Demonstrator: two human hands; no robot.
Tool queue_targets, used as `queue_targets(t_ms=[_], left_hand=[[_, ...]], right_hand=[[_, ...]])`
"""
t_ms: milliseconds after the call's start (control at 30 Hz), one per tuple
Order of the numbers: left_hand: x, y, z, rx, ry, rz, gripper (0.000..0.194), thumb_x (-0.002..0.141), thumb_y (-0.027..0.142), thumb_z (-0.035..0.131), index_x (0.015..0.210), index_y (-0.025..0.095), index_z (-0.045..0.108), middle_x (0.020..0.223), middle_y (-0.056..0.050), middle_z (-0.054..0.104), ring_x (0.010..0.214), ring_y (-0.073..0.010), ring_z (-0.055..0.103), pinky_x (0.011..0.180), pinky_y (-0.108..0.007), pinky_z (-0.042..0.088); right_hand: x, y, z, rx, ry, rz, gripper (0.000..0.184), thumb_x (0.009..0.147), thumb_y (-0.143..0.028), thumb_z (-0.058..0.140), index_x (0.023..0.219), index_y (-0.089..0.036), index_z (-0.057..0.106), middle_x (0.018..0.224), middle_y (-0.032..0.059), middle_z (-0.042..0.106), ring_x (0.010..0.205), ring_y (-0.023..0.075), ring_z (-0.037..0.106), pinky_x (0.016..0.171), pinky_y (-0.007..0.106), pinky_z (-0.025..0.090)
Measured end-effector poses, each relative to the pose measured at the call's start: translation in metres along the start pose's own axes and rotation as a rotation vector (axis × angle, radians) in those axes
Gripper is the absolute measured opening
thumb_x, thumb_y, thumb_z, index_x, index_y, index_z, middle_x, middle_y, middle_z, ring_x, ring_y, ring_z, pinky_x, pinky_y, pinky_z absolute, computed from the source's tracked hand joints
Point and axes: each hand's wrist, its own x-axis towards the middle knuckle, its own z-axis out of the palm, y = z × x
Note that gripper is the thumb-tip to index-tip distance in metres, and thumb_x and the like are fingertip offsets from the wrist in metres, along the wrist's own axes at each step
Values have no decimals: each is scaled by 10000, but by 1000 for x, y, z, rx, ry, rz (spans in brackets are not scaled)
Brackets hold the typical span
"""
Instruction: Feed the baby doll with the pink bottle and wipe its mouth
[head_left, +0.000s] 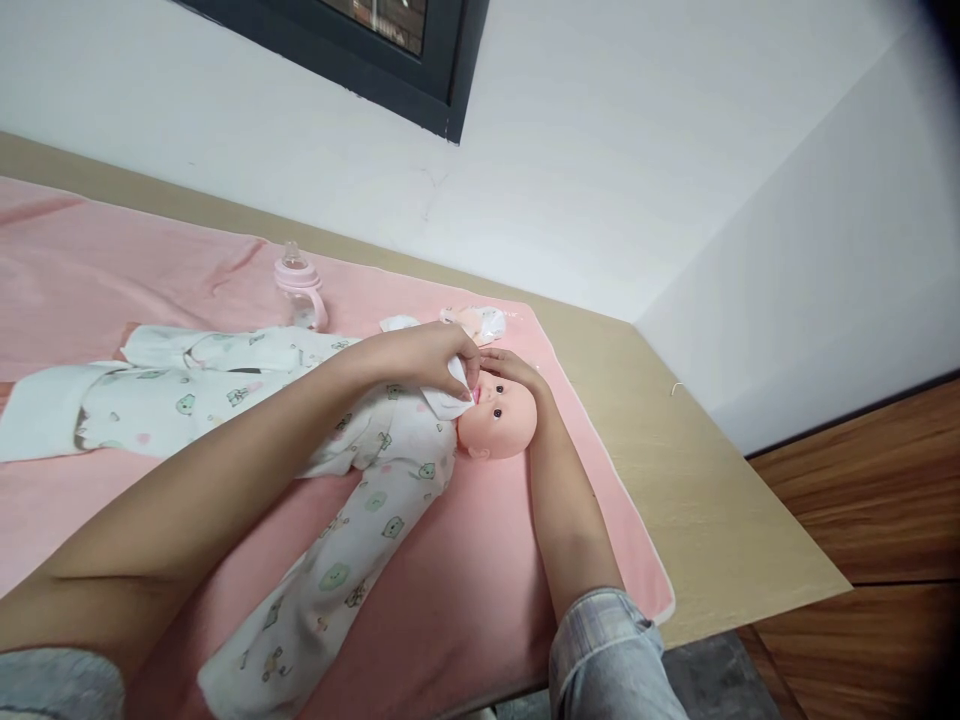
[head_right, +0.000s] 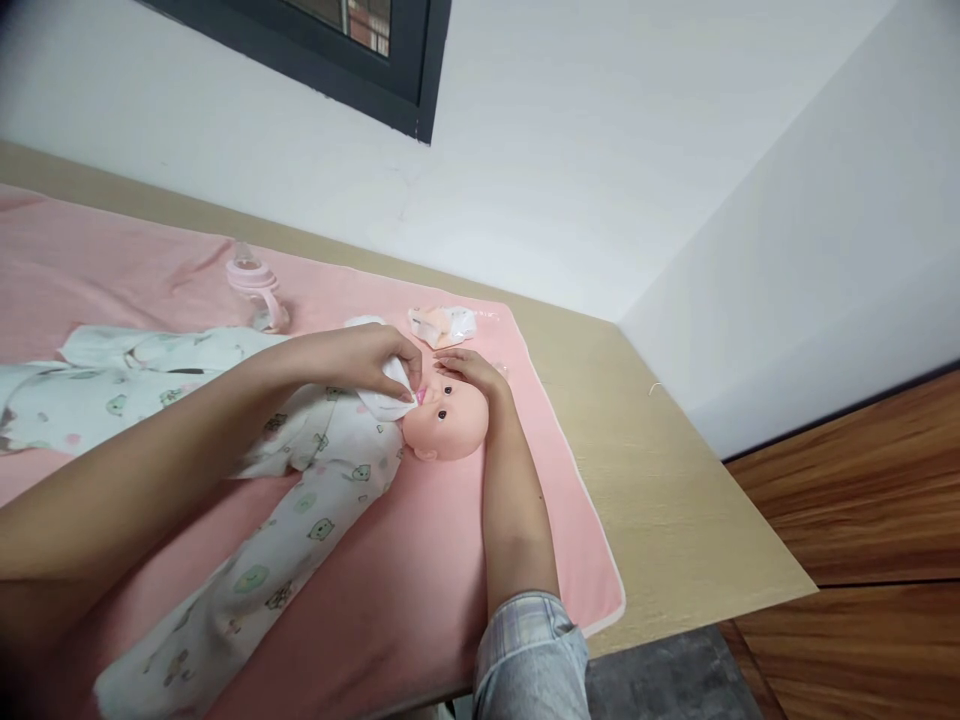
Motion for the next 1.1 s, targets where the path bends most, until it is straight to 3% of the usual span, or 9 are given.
queue_targets(t_ms=[433, 1100], left_hand=[[-2, 0, 0, 57, 30, -45, 158, 746, 284, 668, 867, 242, 761, 904, 15, 727, 793, -188, 638, 676, -248, 412], [3, 4, 6, 102, 171, -25, 165, 756, 200, 631, 878, 226, 739, 898, 27, 725, 829, -186, 641, 665, -257, 389]], right_hand=[[14, 19, -5, 176, 9, -18, 146, 833, -128, 672, 974, -138, 709, 980, 55, 749, 947, 134, 689, 1058, 302, 499], [3, 12, 2, 216, 79, -3, 144, 868, -92, 594, 977, -138, 676, 839, 23, 737, 790, 114, 688, 946, 268, 547]])
